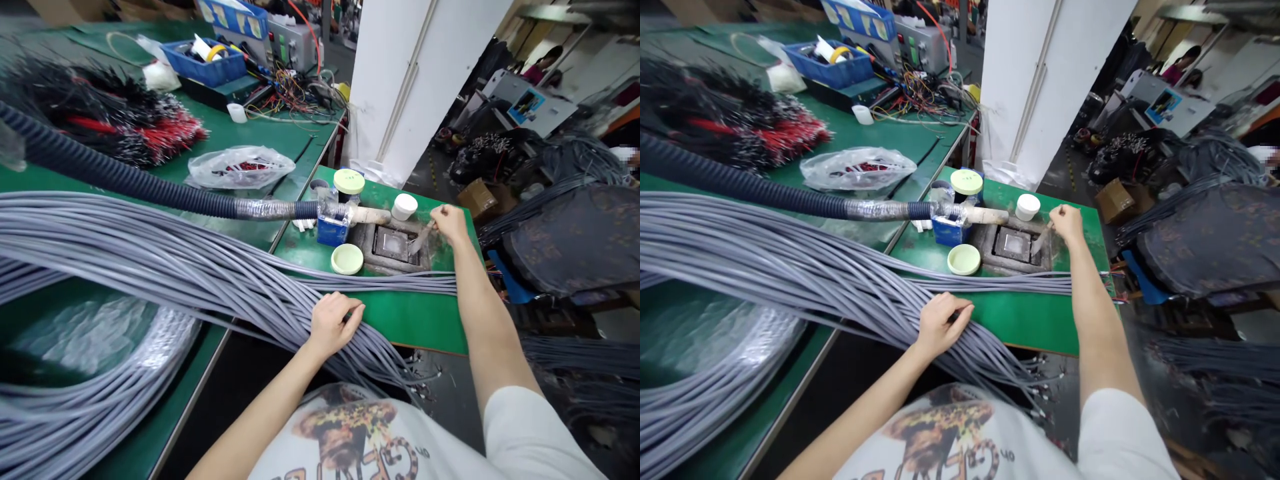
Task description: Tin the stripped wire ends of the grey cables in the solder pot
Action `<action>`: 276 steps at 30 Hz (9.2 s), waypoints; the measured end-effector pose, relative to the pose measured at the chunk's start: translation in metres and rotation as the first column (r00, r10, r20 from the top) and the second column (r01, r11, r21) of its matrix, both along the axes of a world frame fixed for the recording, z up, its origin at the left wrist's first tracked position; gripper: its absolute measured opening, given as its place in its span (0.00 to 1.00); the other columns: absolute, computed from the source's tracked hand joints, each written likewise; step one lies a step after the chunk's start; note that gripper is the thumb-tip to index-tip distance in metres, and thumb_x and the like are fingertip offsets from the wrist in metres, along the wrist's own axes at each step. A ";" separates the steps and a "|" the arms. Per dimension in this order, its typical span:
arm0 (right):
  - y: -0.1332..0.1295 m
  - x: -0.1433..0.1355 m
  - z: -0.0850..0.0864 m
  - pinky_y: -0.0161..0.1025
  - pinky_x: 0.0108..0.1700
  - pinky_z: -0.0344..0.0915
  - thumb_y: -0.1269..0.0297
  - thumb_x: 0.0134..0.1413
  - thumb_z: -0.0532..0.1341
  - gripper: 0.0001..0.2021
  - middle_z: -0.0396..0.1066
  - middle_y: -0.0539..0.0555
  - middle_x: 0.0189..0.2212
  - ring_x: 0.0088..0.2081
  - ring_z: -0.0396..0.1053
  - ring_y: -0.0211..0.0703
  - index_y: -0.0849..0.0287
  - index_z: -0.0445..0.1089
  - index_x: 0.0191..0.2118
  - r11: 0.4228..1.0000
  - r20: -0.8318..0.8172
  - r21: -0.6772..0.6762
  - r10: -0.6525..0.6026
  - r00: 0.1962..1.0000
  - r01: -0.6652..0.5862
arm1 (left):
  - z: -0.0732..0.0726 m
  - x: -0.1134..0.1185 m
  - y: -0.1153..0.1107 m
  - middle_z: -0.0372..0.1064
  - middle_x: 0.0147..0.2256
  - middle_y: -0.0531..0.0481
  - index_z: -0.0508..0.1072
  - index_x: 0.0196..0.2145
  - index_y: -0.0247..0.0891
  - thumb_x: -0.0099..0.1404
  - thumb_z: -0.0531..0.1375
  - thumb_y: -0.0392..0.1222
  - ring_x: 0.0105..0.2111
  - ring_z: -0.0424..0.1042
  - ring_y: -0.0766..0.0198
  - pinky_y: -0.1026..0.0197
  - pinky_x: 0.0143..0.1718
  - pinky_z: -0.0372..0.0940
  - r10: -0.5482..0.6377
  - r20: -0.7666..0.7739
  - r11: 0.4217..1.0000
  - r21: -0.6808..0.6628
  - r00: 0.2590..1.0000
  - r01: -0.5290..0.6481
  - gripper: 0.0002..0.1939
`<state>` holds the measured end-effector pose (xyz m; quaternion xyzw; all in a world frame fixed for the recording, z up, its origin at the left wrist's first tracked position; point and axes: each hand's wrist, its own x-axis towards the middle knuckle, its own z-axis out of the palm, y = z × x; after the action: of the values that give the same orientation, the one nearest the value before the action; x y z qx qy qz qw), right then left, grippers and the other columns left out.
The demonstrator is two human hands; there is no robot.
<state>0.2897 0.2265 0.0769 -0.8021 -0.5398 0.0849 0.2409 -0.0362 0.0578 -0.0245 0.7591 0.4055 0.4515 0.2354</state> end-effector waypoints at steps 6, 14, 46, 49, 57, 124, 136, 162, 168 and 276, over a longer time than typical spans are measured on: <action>-0.043 -0.022 0.014 0.34 0.25 0.71 0.56 0.53 0.61 0.11 0.68 0.49 0.25 0.22 0.71 0.37 0.59 0.66 0.35 0.861 -0.274 0.462 0.369 0.888 -0.215 | -0.002 0.001 0.000 0.72 0.26 0.50 0.74 0.33 0.39 0.63 0.58 0.39 0.27 0.67 0.64 0.60 0.32 0.57 0.018 0.006 0.998 0.065 1.000 -0.018 0.05; -0.054 -0.064 -0.014 0.37 0.29 0.73 0.57 0.55 0.61 0.08 0.68 0.47 0.26 0.26 0.74 0.41 0.55 0.67 0.36 0.801 -0.204 0.488 0.492 0.846 -0.348 | 0.002 0.001 0.000 0.72 0.25 0.52 0.73 0.32 0.38 0.63 0.59 0.37 0.26 0.66 0.66 0.60 0.30 0.57 0.028 0.024 0.992 0.120 0.999 -0.031 0.03; -0.049 -0.066 -0.026 0.36 0.28 0.69 0.57 0.57 0.58 0.08 0.70 0.48 0.27 0.26 0.73 0.41 0.56 0.66 0.35 0.829 -0.110 0.389 0.475 0.873 -0.402 | 0.003 0.001 0.000 0.72 0.25 0.52 0.73 0.32 0.38 0.62 0.60 0.36 0.25 0.66 0.66 0.60 0.30 0.57 0.030 0.020 0.991 0.129 0.999 -0.032 0.02; -0.050 -0.063 -0.025 0.36 0.28 0.70 0.56 0.57 0.59 0.09 0.69 0.48 0.27 0.26 0.73 0.40 0.56 0.65 0.34 0.830 -0.109 0.389 0.472 0.875 -0.400 | 0.002 0.002 0.001 0.72 0.25 0.52 0.73 0.32 0.38 0.62 0.60 0.36 0.25 0.65 0.66 0.60 0.30 0.57 0.029 0.021 0.991 0.129 0.999 -0.031 0.02; -0.052 -0.053 -0.025 0.37 0.28 0.69 0.56 0.57 0.58 0.09 0.72 0.49 0.28 0.26 0.73 0.41 0.56 0.66 0.34 0.838 -0.072 0.372 0.456 0.887 -0.400 | -0.001 0.002 0.000 0.73 0.26 0.51 0.73 0.33 0.39 0.63 0.59 0.38 0.26 0.67 0.65 0.60 0.30 0.57 0.023 0.002 0.995 0.101 1.000 -0.023 0.03; -0.031 -0.046 -0.021 0.37 0.33 0.62 0.60 0.57 0.57 0.06 0.71 0.51 0.26 0.28 0.69 0.43 0.57 0.66 0.35 0.830 0.203 0.313 0.416 0.886 -0.461 | 0.001 0.003 0.000 0.72 0.26 0.52 0.73 0.33 0.39 0.62 0.60 0.36 0.25 0.66 0.66 0.60 0.30 0.56 0.019 -0.006 0.993 0.116 1.000 -0.018 0.01; -0.047 -0.036 -0.002 0.37 0.33 0.60 0.61 0.55 0.57 0.06 0.71 0.52 0.26 0.28 0.69 0.43 0.58 0.66 0.34 0.869 0.307 0.266 0.333 0.891 -0.416 | 0.002 0.003 0.000 0.72 0.25 0.51 0.72 0.32 0.38 0.63 0.59 0.37 0.25 0.66 0.66 0.61 0.30 0.56 0.017 -0.017 0.993 0.114 1.000 -0.015 0.03; -0.072 0.023 -0.004 0.31 0.24 0.68 0.65 0.48 0.65 0.15 0.71 0.51 0.24 0.23 0.70 0.35 0.63 0.70 0.44 0.973 -0.358 0.170 0.210 0.910 -0.157 | -0.001 0.004 -0.003 0.70 0.25 0.51 0.74 0.30 0.39 0.64 0.59 0.42 0.27 0.67 0.65 0.60 0.33 0.60 0.031 -0.020 0.999 -0.006 0.999 -0.031 0.07; -0.221 -0.023 -0.013 0.34 0.31 0.70 0.59 0.52 0.62 0.14 0.74 0.53 0.28 0.27 0.71 0.37 0.61 0.73 0.42 0.919 -0.642 0.029 0.318 0.697 -0.393 | 0.020 0.036 0.012 0.74 0.37 0.48 0.75 0.38 0.40 0.67 0.55 0.44 0.37 0.70 0.60 0.57 0.42 0.64 -0.172 -0.136 0.978 -0.139 0.976 0.153 0.10; -0.267 -0.191 -0.049 0.32 0.20 0.57 0.52 0.63 0.53 0.16 0.56 0.41 0.09 0.11 0.52 0.31 0.58 0.64 0.29 0.893 -0.940 0.178 0.279 0.199 -0.413 | 0.054 -0.005 -0.050 0.69 0.26 0.52 0.76 0.31 0.39 0.59 0.64 0.37 0.27 0.67 0.67 0.61 0.33 0.64 -0.012 0.446 0.997 -0.063 0.895 0.044 0.01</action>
<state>0.0984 -0.0409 0.0283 -0.4618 -0.4489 0.6249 0.4413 -0.0412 0.0074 0.0298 0.6326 0.3458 0.5949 0.3554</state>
